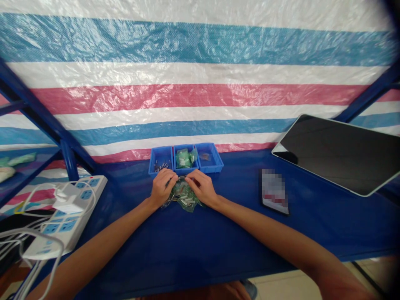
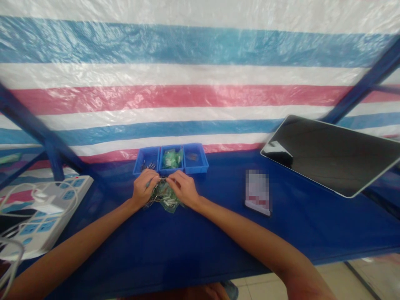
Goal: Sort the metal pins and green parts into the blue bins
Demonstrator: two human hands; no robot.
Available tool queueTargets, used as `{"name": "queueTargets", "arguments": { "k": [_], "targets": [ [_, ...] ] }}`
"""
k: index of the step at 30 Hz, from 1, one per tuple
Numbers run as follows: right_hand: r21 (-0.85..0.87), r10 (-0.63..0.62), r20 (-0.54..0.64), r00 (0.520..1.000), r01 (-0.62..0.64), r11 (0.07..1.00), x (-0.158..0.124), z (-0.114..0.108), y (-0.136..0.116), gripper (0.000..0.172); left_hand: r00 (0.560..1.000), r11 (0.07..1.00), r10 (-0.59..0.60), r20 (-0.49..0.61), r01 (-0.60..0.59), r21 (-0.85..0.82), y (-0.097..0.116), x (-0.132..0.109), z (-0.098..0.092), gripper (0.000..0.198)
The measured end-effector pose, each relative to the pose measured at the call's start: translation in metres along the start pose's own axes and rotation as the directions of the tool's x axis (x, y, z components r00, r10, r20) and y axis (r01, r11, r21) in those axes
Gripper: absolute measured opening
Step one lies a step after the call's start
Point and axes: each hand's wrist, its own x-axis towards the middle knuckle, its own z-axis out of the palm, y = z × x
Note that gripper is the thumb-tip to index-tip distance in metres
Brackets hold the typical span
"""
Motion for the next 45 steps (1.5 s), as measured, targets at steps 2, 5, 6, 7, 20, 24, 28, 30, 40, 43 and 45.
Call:
{"name": "queueTargets", "arguments": {
  "k": [2, 5, 6, 7, 20, 24, 28, 30, 40, 43, 45],
  "targets": [
    [-0.002, 0.002, -0.004, 1.0, -0.002, 1.0, 0.0, 0.0003, 0.0002, 0.022, 1.0, 1.0, 0.013, -0.005, -0.013, -0.009, 0.0009, 0.0005, -0.0003, 0.011],
    [-0.005, 0.004, 0.0, 1.0, -0.004, 1.0, 0.0003, 0.0009, 0.0007, 0.025, 0.999, 1.0, 0.018, -0.027, -0.018, -0.009, 0.0024, 0.0015, -0.0001, 0.005],
    [-0.007, 0.008, 0.004, 1.0, -0.008, 1.0, 0.0005, 0.001, 0.0009, 0.025, 0.999, 1.0, 0.018, -0.034, -0.018, -0.006, 0.0028, 0.0018, 0.0001, 0.004],
    [-0.007, 0.012, 0.006, 1.0, -0.012, 1.0, 0.0007, 0.001, 0.001, 0.026, 0.999, 1.0, 0.018, -0.036, -0.018, -0.003, 0.0031, 0.002, 0.0003, 0.004],
    [0.029, 0.044, 0.001, 0.999, -0.044, 0.999, 0.0009, 0.0012, -0.0005, 0.021, 1.0, 1.0, 0.012, -0.013, -0.012, -0.019, -0.0011, -0.0005, 0.0009, 0.011],
    [0.024, 0.031, -0.008, 0.999, -0.031, 0.999, 0.001, 0.0009, -0.0002, 0.021, 1.0, 0.999, -0.016, -0.007, 0.015, -0.028, 0.0011, -0.0003, 0.0006, 0.011],
    [0.019, 0.034, -0.002, 0.999, -0.034, 0.999, 0.0005, 0.0016, 0.0006, 0.021, 0.999, 0.999, -0.032, -0.028, 0.031, -0.034, 0.003, 0.0002, 0.0004, 0.011],
    [0.018, 0.04, -0.004, 0.999, -0.04, 0.999, 0.0002, 0.0017, 0.0004, 0.022, 0.999, 0.999, -0.022, -0.033, 0.021, -0.035, 0.0028, 0.0001, 0.0008, 0.01],
    [0.05, 0.038, 0.008, 0.999, -0.038, 0.998, 0.0007, 0.0006, -0.0022, 0.02, 0.998, 0.999, -0.033, -0.056, 0.033, 0.004, 0.0006, -0.0022, 0.0018, 0.016],
    [0.04, 0.029, 0.006, 1.0, -0.03, 0.999, -0.0003, 0.0014, -0.0006, 0.019, 0.998, 0.999, -0.039, -0.046, 0.039, 0.009, 0.0002, -0.0028, 0.0012, 0.017],
    [0.033, 0.024, -0.002, 1.0, -0.024, 0.999, -0.0006, 0.0014, -0.0002, 0.019, 0.999, 0.999, -0.035, -0.026, 0.036, 0.014, 0.0, -0.0028, 0.0006, 0.016]
  ]
}}
